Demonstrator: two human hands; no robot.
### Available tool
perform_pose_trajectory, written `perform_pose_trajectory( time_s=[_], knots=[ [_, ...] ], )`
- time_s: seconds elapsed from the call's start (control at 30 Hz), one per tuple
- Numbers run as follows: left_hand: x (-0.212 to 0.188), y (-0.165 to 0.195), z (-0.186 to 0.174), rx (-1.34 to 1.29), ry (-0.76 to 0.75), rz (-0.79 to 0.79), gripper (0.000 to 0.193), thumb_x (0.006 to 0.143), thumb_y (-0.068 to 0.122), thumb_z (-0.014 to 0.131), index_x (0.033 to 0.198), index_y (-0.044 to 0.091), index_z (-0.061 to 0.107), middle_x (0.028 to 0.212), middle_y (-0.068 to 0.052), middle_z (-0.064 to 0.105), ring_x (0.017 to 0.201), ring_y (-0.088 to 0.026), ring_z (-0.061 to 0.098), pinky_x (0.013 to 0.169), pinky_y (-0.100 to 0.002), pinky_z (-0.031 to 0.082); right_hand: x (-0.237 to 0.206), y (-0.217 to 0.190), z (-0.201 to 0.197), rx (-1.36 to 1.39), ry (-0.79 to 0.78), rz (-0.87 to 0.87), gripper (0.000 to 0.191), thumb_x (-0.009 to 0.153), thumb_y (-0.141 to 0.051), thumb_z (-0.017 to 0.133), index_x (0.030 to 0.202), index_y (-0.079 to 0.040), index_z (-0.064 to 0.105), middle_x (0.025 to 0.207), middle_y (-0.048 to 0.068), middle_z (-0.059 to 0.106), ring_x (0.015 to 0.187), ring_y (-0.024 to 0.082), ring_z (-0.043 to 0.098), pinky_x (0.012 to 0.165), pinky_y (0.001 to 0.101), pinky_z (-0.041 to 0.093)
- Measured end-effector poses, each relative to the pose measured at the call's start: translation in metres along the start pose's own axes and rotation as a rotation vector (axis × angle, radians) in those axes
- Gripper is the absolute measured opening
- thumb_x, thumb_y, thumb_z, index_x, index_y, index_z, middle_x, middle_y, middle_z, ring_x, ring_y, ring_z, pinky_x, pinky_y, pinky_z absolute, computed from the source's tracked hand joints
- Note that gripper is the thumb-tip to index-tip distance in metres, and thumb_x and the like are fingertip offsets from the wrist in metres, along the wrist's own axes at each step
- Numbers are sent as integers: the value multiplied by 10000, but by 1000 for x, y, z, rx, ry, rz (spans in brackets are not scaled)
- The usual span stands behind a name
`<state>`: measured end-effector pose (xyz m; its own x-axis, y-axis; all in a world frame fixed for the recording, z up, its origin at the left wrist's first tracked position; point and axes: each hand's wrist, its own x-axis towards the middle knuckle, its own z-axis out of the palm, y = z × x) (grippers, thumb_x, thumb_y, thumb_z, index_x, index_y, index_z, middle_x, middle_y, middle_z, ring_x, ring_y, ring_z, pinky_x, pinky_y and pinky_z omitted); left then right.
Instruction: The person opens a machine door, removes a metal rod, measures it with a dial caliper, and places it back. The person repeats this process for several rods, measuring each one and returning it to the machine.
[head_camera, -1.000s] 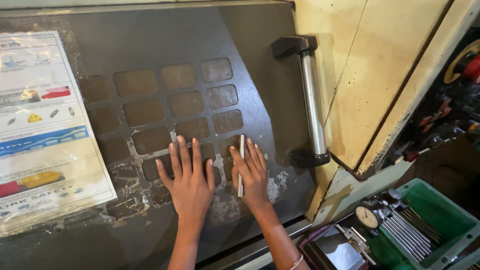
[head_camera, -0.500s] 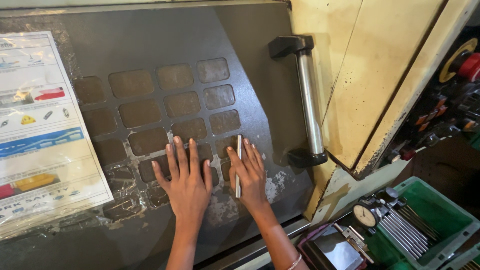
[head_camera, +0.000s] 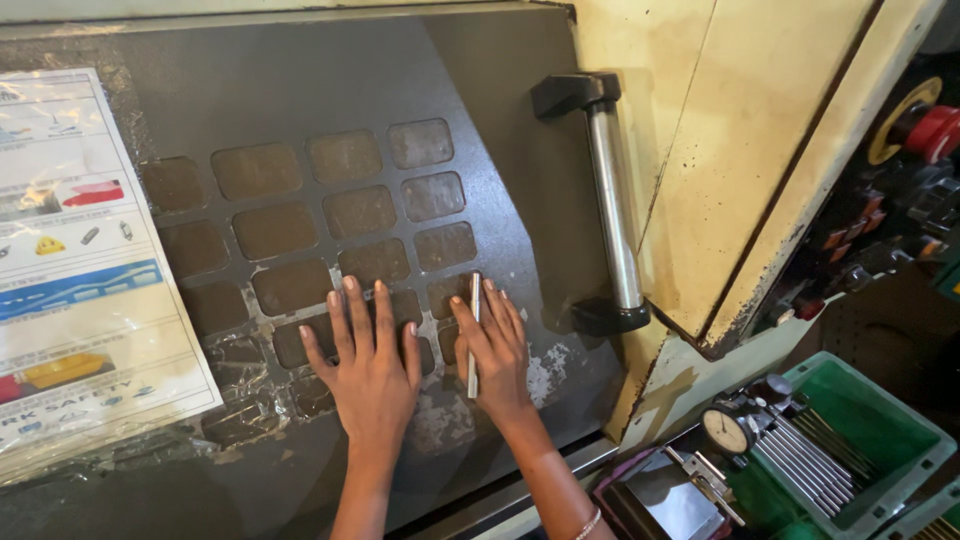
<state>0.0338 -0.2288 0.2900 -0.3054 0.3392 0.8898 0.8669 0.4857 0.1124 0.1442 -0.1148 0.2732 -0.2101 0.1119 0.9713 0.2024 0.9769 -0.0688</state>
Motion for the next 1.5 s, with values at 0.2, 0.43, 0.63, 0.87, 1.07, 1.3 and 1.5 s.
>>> perform_pose_trajectory(
  time_s=[0.2,0.43,0.63,0.87,1.07,1.3,1.5],
  knots=[
    [1,0,-1,-6,9,4,560,1036,379,551,1530,116,531,1657,-150,386,1533,-318,350,1244,-620,124,0,-1,0,-14,7,-7,458,905,3,641,1361,-37,629,1370,289,624,1384,429,545,1175,561,397],
    [1,-1,-2,-12,6,5,560,1028,369,553,1527,118,529,1650,-154,392,1525,-319,360,1239,-625,135,0,-1,-1,-11,28,-9,460,873,10,649,1332,-23,646,1397,277,605,1366,429,556,1150,548,419],
    [1,-1,-2,-24,20,8,553,1034,368,555,1531,128,529,1652,-153,391,1530,-322,352,1245,-618,133,-1,-5,-3,5,65,18,452,836,44,665,1284,-15,660,1375,241,616,1323,414,575,1112,519,447],
    [2,-2,-2,-6,13,18,556,1027,371,552,1521,116,535,1648,-160,392,1527,-325,352,1238,-620,128,-2,-6,-2,-21,65,32,443,808,52,666,1246,-18,673,1336,225,615,1283,410,561,1095,500,458],
    [2,-2,-2,-14,20,15,547,1027,365,556,1513,113,547,1645,-155,399,1519,-320,363,1244,-615,136,-1,-5,0,-32,72,25,426,805,47,671,1225,-24,683,1327,213,615,1276,403,561,1094,503,456],
    [2,-2,-1,-15,26,14,535,1019,363,566,1493,115,562,1636,-160,406,1511,-326,372,1235,-620,143,-5,-2,1,-13,76,21,413,816,44,679,1224,-22,680,1307,216,621,1254,401,568,1075,493,461],
    [2,-1,-1,-23,32,17,525,1016,357,565,1483,117,568,1629,-166,411,1506,-331,373,1231,-626,147,-6,-3,4,-17,134,80,330,889,30,675,1213,-33,681,1244,172,604,1197,374,559,1040,476,477]
  ],
)
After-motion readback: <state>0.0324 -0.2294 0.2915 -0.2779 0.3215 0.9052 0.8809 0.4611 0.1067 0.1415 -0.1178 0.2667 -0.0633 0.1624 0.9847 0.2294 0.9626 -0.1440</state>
